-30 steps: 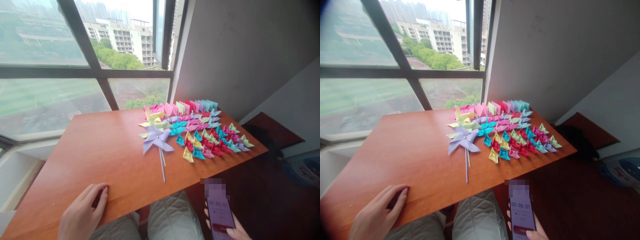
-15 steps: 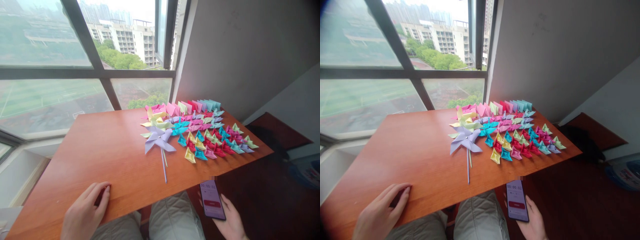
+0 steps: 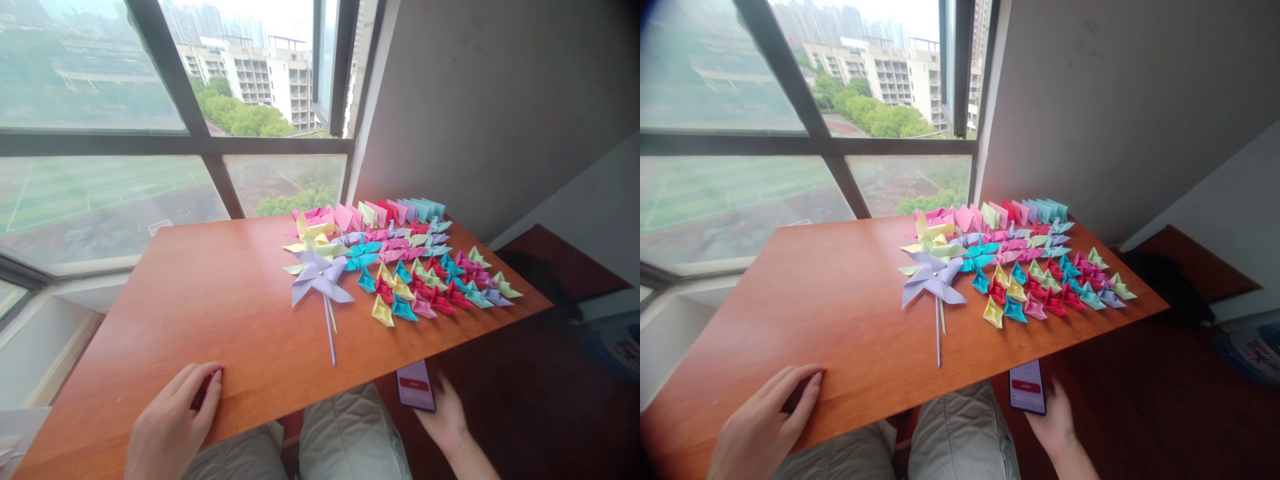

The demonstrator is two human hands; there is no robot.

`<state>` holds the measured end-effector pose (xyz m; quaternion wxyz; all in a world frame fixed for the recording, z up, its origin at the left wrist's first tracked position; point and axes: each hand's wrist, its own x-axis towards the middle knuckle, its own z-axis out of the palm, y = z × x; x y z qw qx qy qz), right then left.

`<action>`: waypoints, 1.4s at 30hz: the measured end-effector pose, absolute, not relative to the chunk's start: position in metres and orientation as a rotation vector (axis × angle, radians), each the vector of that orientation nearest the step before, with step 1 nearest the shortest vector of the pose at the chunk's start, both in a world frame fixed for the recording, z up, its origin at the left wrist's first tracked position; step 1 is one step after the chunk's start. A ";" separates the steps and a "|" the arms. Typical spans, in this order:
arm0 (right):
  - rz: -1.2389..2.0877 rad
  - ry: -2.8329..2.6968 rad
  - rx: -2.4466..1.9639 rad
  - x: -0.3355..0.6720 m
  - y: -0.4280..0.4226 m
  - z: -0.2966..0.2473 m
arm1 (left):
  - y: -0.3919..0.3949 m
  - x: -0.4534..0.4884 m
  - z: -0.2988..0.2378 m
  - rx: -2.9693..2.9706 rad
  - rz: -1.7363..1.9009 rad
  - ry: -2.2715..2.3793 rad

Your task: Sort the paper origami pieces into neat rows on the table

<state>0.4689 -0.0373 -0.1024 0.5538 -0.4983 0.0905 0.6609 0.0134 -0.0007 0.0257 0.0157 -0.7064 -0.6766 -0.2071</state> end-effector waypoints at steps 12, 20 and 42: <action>1.371 0.302 -1.144 0.467 0.013 -0.127 | 0.000 0.016 0.027 -2.179 -0.653 -2.104; 1.358 0.276 -1.186 0.464 0.017 -0.134 | -0.001 0.012 0.022 -2.207 -0.610 -2.106; 0.302 -1.724 -1.420 0.393 -0.003 -0.010 | -0.001 0.037 0.023 -2.173 -0.696 -2.154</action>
